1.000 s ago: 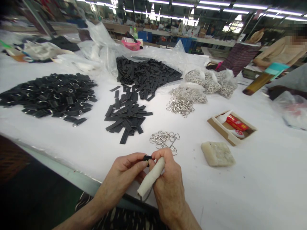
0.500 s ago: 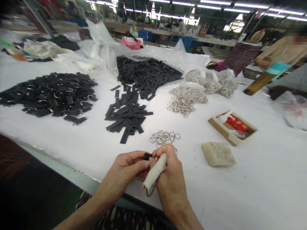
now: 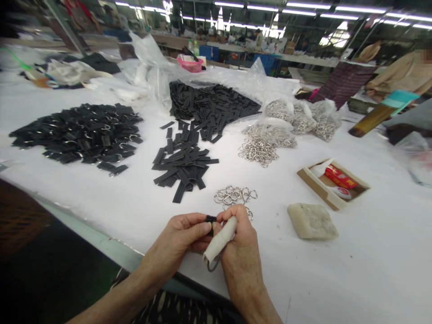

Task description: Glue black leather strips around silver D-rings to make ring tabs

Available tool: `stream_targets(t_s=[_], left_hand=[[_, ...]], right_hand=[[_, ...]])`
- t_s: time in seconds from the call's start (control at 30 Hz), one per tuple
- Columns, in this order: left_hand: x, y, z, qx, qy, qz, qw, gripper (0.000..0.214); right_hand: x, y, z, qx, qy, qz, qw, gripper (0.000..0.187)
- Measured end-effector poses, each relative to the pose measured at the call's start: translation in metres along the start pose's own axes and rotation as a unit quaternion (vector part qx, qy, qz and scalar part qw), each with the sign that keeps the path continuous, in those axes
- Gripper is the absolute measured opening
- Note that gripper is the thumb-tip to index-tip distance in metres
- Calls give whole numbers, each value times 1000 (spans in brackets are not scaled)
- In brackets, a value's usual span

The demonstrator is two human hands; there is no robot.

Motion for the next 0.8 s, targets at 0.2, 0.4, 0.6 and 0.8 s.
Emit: stream_targets(t_s=[0.2,0.4,0.6,0.8], left_hand=[[1,2,0,1,2,-4,1000,11],[-3,6,0,3,23,-44,999,12],[-6,6,-2,14,31,-78,996,12],[-4,6,-2,15,26,-89,996,12]], right_hand=[[2,-1,-1,-5,-1,-3,1000,9],[2,-4,0,-9,1,-10,1000,10],[3,-4,-2,-12,1,-15,1000,9],[3,-4,-2,-12,5,-5,1000,8]])
Point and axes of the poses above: each hand's wrist, its own z-axis away from the middle knuckle, its own x-axis out of the palm, y = z × x, the point moved 7 cm from there along -z, towards the middle knuckle, and after that the axes turned 13 degrees about x, right-handed, at the moved point
